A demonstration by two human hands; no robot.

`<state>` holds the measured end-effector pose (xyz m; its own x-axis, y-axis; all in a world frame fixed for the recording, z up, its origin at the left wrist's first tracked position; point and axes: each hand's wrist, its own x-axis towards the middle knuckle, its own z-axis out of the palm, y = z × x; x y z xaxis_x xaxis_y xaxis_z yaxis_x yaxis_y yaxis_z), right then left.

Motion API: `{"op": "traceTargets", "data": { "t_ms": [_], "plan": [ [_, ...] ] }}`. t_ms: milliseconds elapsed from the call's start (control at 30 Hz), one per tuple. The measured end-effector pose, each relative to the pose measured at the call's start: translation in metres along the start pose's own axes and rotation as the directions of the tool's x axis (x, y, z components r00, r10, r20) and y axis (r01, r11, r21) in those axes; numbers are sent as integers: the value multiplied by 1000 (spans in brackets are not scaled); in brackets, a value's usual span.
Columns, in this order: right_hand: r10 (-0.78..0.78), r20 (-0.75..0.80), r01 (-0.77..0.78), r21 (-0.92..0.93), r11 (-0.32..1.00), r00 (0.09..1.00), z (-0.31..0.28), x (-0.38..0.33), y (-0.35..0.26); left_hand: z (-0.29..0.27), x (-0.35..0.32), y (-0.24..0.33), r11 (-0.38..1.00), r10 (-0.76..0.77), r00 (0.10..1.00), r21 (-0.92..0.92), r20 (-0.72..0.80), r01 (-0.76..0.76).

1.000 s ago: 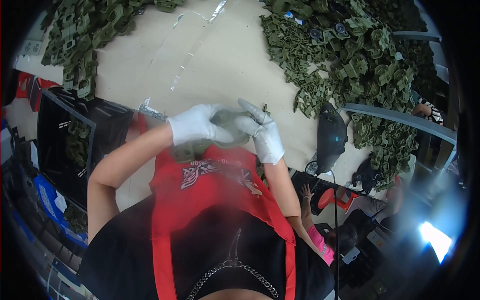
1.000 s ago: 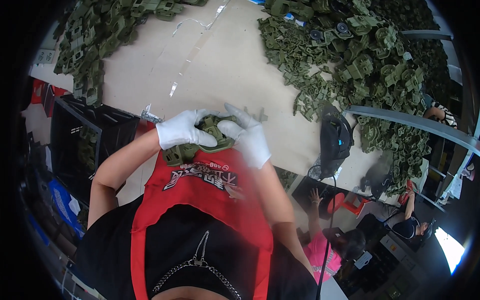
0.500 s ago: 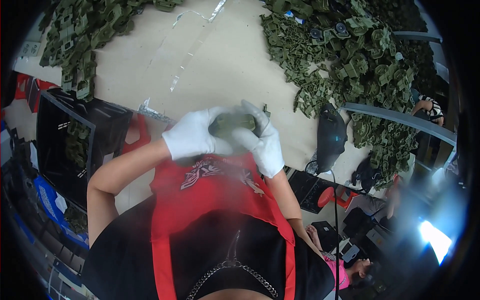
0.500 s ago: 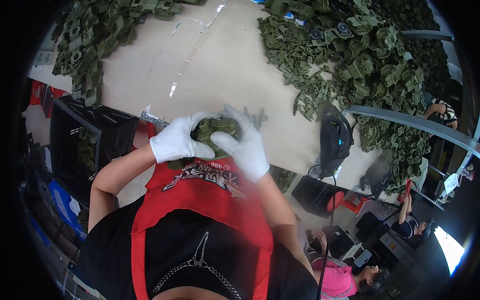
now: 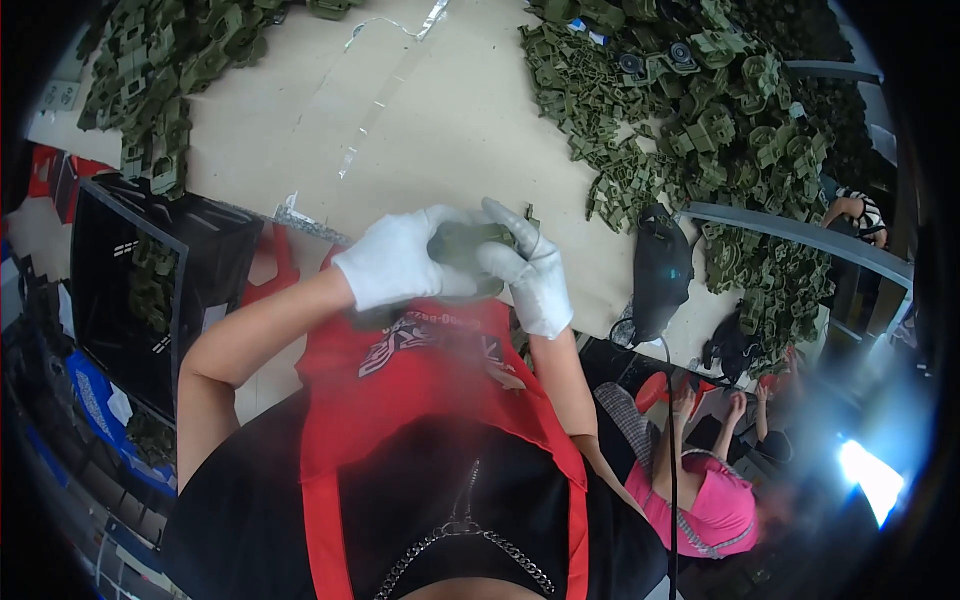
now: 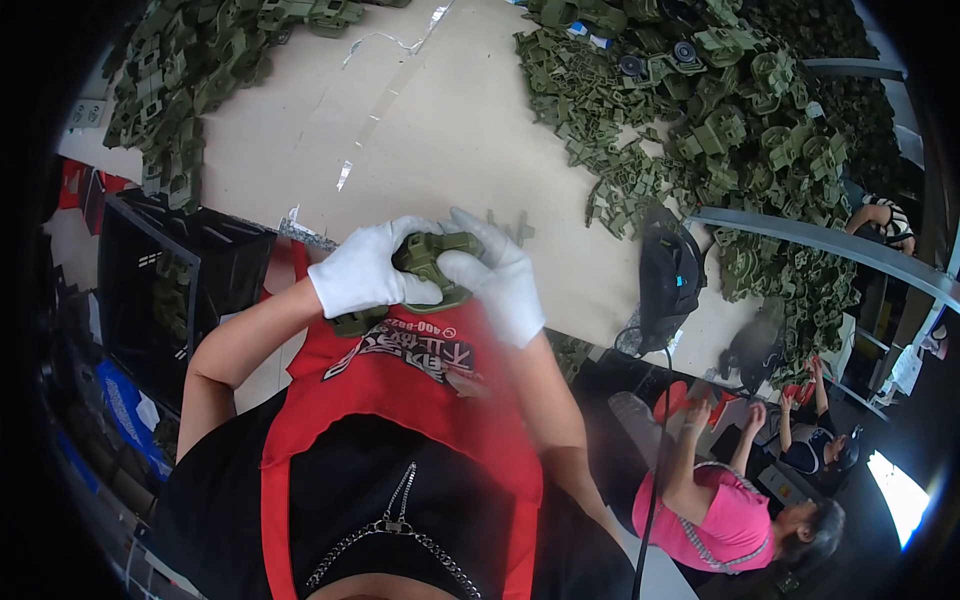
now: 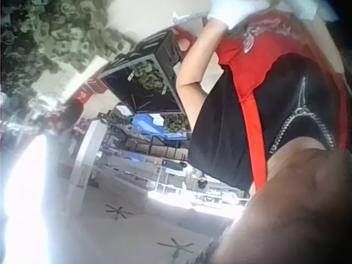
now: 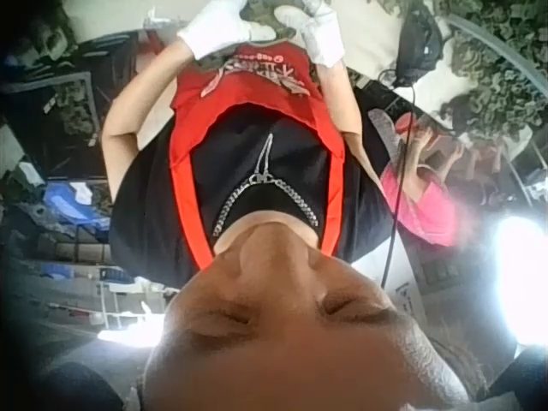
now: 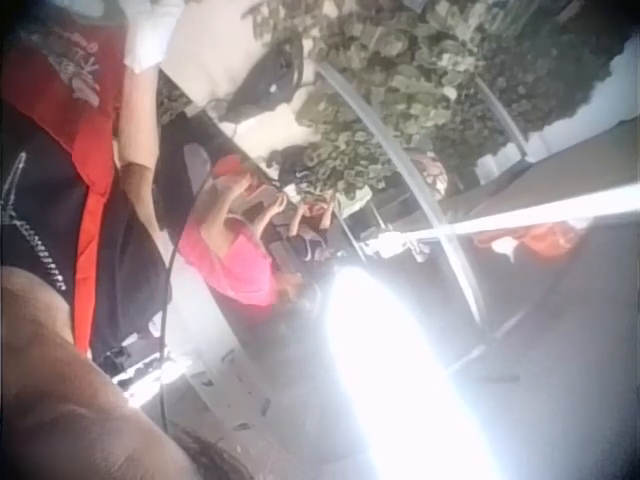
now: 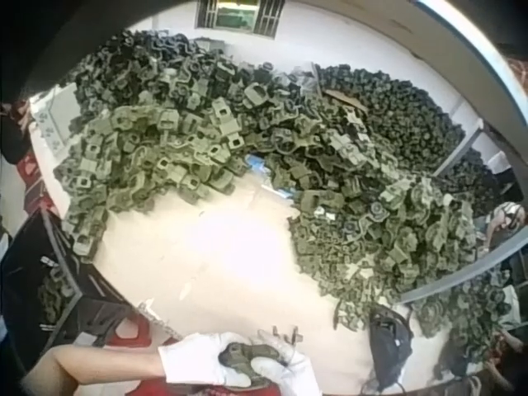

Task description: The person assembles toy vehicle parts by picking up plastic components from the workbench and pressing them together by hand.

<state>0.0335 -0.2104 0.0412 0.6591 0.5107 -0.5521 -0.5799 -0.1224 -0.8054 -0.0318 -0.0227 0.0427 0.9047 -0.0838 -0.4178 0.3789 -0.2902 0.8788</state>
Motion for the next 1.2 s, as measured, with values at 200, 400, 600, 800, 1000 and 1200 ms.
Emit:
{"op": "traceTargets", "data": {
  "t_ms": [200, 400, 600, 800, 1000, 1200],
  "plan": [
    [21, 27, -16, -170, 985, 999, -4, -1, -11, -5, 5, 3, 996, -43, 997, -70, 66, 48],
    [-53, -101, 22, -287, 958, 993, 11, -4, 4, -2, 5, -13, 996, 7, 992, -92, 130, 5],
    [-231, -62, 194, -362, 912, 971, -45, 13, 29, -35, 21, -26, 999, -22, 996, -46, 84, 26],
    [-11, -223, -2, -56, 998, 975, -56, -25, 30, -14, -20, -37, 880, -148, 988, -449, 55, 156],
    [-415, 84, 305, -807, 505, 906, -11, -17, -14, -13, -26, -35, 932, -189, 980, -301, 65, 200],
    [-112, 208, 236, -883, 407, 972, 61, 1, -12, -8, -31, -42, 988, -18, 997, -152, 75, 29]
  ]
}}
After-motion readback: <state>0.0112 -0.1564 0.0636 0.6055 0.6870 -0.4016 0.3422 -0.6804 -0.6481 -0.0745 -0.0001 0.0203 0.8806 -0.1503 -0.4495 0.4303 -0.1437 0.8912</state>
